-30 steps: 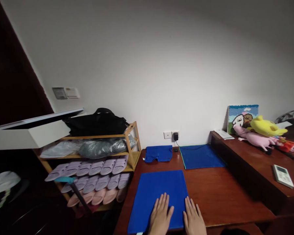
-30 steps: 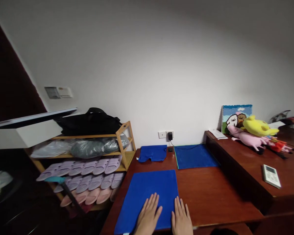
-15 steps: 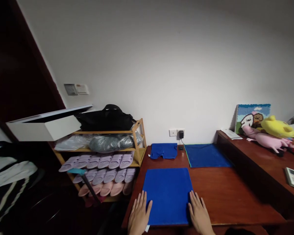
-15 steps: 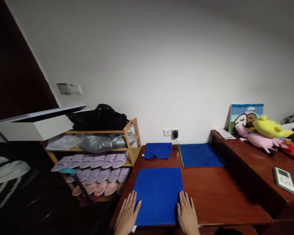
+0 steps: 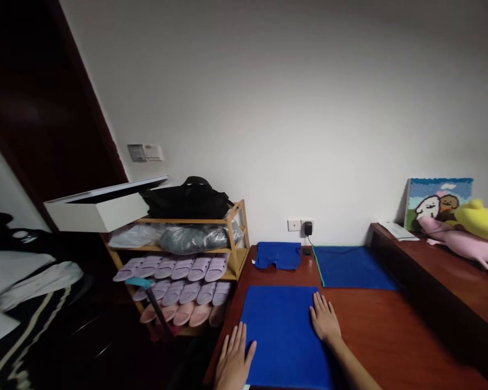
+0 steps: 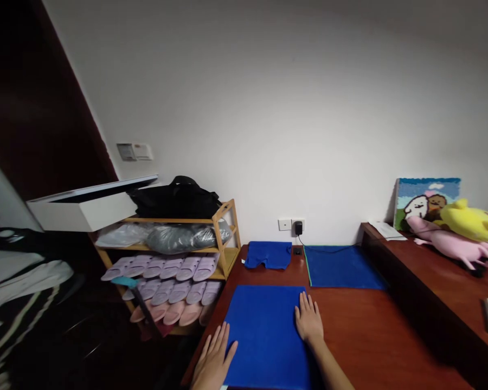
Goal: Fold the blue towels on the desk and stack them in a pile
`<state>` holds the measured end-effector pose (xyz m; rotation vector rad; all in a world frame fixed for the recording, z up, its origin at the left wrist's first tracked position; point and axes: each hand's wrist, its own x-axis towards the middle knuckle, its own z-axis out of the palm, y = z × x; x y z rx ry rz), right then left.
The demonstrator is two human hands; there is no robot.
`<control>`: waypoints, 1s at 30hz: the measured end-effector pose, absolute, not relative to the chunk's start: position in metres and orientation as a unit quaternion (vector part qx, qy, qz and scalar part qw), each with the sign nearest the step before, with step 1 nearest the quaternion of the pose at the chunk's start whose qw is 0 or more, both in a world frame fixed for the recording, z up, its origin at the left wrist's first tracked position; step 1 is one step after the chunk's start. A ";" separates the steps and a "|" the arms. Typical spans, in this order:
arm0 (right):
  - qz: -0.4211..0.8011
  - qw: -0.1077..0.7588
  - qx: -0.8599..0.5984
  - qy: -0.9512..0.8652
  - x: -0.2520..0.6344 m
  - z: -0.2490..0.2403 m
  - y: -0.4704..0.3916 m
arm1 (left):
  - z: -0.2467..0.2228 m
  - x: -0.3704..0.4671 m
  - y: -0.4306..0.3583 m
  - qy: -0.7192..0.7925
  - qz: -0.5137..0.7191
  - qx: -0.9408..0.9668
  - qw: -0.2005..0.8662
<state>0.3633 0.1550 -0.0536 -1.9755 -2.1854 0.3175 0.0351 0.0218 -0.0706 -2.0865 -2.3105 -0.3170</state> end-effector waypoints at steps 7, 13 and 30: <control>0.104 0.095 -0.663 -0.735 0.363 -0.050 0.155 | -0.041 0.138 0.082 -0.646 -0.141 -0.750 -0.019; 0.102 0.085 -0.659 -0.741 0.365 -0.047 0.155 | -0.040 0.206 0.137 -0.578 -0.140 -0.800 -0.077; 0.105 0.050 -0.676 -0.728 0.362 -0.045 0.157 | -0.054 0.005 0.084 -0.706 -0.079 -0.704 -0.015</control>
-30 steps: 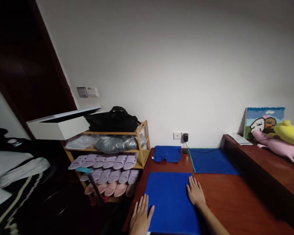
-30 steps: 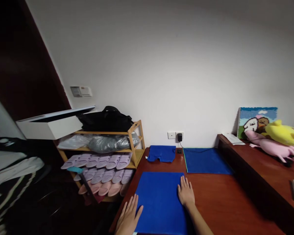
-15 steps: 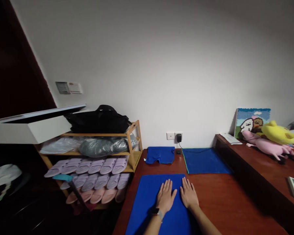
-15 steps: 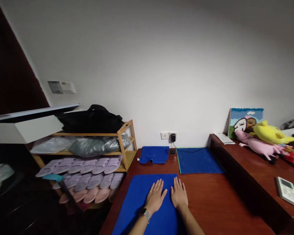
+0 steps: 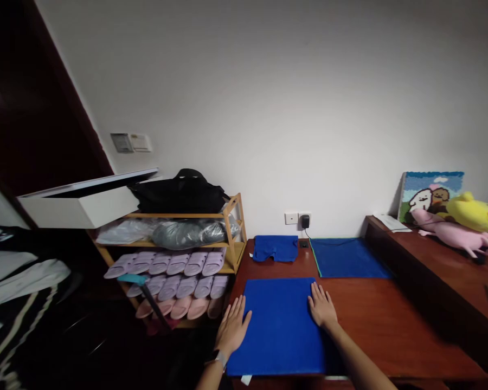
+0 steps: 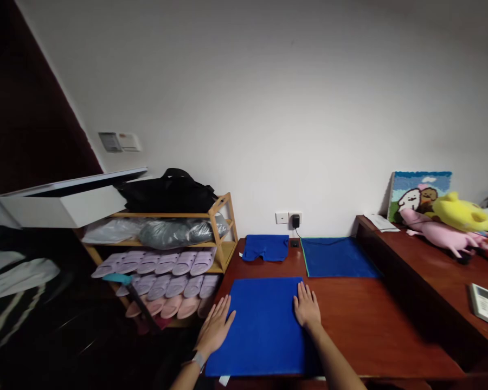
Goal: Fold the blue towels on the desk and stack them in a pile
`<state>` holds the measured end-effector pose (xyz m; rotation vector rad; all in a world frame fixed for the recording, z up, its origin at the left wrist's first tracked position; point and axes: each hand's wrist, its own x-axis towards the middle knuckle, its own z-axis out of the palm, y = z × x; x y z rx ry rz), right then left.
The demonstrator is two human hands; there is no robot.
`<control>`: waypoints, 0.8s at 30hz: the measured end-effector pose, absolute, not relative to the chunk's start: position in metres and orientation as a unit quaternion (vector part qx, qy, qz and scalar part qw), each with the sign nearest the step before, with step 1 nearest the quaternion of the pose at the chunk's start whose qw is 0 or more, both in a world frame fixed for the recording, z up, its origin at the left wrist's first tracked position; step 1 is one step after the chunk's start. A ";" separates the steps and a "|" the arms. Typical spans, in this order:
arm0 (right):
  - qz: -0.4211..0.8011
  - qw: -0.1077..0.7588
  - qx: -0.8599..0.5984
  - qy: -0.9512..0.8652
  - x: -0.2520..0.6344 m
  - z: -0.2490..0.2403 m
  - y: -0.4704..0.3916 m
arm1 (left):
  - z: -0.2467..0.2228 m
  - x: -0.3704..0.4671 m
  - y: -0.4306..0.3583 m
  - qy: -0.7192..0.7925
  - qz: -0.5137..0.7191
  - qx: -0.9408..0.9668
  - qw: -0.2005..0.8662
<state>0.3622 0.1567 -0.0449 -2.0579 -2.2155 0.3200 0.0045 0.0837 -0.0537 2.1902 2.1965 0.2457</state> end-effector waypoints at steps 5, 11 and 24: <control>0.102 0.080 -0.668 -0.732 0.366 -0.051 0.130 | -0.051 0.009 0.084 0.711 0.093 0.697 0.023; 0.088 0.101 -0.656 -0.743 0.374 -0.078 0.078 | -0.044 0.010 0.082 0.713 0.079 0.696 0.031; 0.103 0.081 -0.655 -0.745 0.351 -0.051 0.077 | -0.014 0.036 0.099 0.705 0.072 0.705 -0.004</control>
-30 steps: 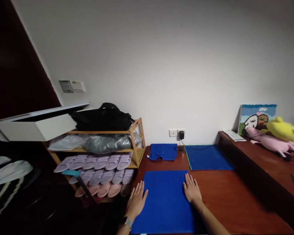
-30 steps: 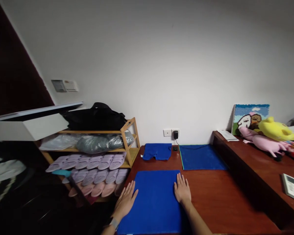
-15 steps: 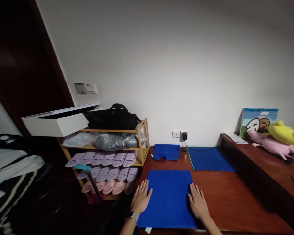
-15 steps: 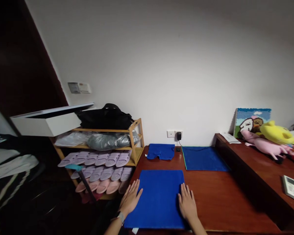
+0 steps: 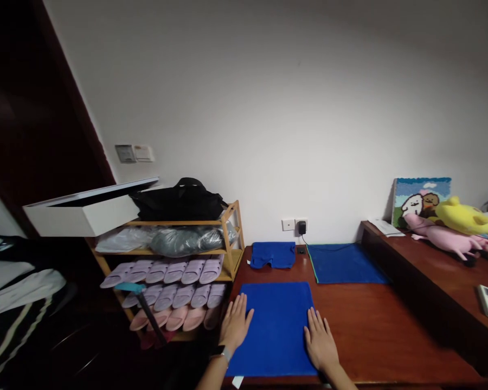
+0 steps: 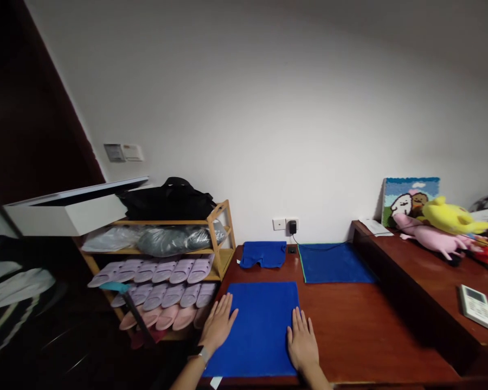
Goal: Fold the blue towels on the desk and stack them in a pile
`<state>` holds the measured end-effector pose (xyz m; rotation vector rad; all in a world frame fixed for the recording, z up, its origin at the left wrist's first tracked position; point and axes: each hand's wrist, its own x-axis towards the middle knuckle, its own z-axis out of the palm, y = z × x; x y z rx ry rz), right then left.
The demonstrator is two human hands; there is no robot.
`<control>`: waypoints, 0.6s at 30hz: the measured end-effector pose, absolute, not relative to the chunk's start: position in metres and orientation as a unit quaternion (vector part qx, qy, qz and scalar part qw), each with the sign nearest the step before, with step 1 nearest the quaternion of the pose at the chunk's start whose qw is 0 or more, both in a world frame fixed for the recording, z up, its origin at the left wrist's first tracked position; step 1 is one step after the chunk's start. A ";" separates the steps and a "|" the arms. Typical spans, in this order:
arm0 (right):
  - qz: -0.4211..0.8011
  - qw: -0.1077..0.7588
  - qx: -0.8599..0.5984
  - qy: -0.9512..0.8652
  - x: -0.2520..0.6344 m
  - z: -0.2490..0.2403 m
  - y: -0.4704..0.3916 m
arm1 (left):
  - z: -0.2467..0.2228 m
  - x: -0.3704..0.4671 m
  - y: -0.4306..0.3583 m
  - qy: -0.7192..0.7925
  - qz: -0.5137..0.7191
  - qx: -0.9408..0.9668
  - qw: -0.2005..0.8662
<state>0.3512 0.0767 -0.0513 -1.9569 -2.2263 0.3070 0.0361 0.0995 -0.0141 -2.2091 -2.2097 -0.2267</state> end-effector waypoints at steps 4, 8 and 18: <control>0.115 0.085 -0.654 -0.743 0.353 -0.048 0.075 | -0.023 0.131 0.094 -0.600 -0.123 -0.790 -0.022; 0.123 0.083 -0.642 -0.752 0.355 -0.046 0.075 | -0.037 0.204 0.085 -0.530 -0.132 -0.835 -0.063; 0.123 0.094 -0.652 -0.742 0.354 -0.044 0.076 | -0.055 0.047 0.067 -0.717 -0.076 -0.692 -0.028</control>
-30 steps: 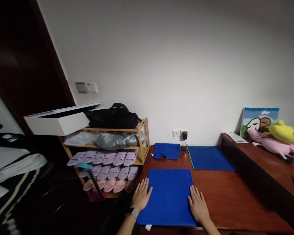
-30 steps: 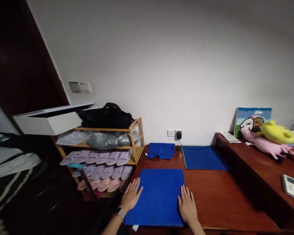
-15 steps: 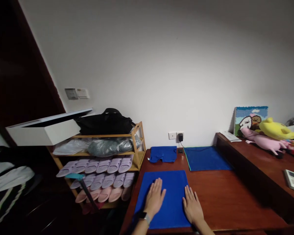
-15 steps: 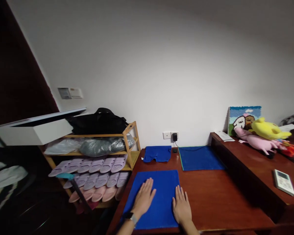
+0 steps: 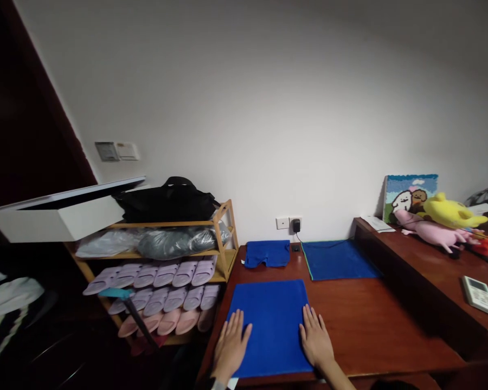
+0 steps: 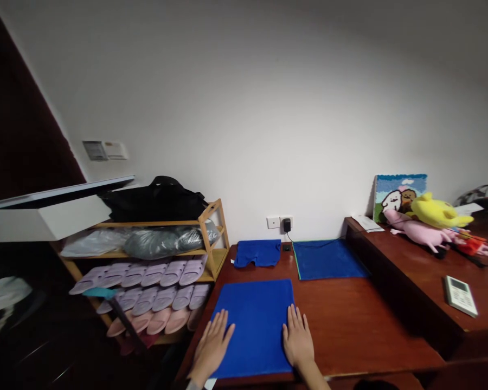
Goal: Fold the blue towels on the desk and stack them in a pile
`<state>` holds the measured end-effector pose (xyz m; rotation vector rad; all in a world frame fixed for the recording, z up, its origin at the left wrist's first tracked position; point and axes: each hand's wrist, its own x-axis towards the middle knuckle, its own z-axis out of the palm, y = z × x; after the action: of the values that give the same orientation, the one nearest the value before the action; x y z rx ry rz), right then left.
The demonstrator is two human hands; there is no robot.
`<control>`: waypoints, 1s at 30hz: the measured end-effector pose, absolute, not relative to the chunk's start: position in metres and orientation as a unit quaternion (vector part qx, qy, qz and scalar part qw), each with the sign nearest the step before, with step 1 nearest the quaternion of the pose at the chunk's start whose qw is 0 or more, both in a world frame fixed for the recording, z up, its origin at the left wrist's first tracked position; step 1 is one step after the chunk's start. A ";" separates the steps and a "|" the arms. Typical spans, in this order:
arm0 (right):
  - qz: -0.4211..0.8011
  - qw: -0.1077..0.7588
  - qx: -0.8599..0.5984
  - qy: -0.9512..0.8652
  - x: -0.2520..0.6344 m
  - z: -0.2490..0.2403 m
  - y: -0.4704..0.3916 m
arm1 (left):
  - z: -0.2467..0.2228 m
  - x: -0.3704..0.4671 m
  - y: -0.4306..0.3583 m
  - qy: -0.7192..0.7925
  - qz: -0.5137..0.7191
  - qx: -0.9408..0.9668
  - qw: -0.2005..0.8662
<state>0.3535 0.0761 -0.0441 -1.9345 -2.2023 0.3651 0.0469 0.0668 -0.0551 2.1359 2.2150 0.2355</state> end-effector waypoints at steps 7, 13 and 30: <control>0.124 0.105 -0.653 -0.739 0.355 -0.047 0.074 | -0.075 0.017 0.062 0.724 0.107 0.682 -0.011; 0.102 0.177 -0.647 -0.734 0.380 -0.055 0.094 | -0.091 0.011 0.069 0.718 0.121 0.685 -0.022; 0.046 0.066 -0.735 -0.674 0.463 -0.056 0.220 | -0.095 -0.002 0.071 0.718 0.107 0.688 -0.019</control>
<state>0.4633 0.2198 -0.0564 -2.2160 -2.0326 0.1374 -0.0021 0.0714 -0.0950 2.1860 2.2828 0.3406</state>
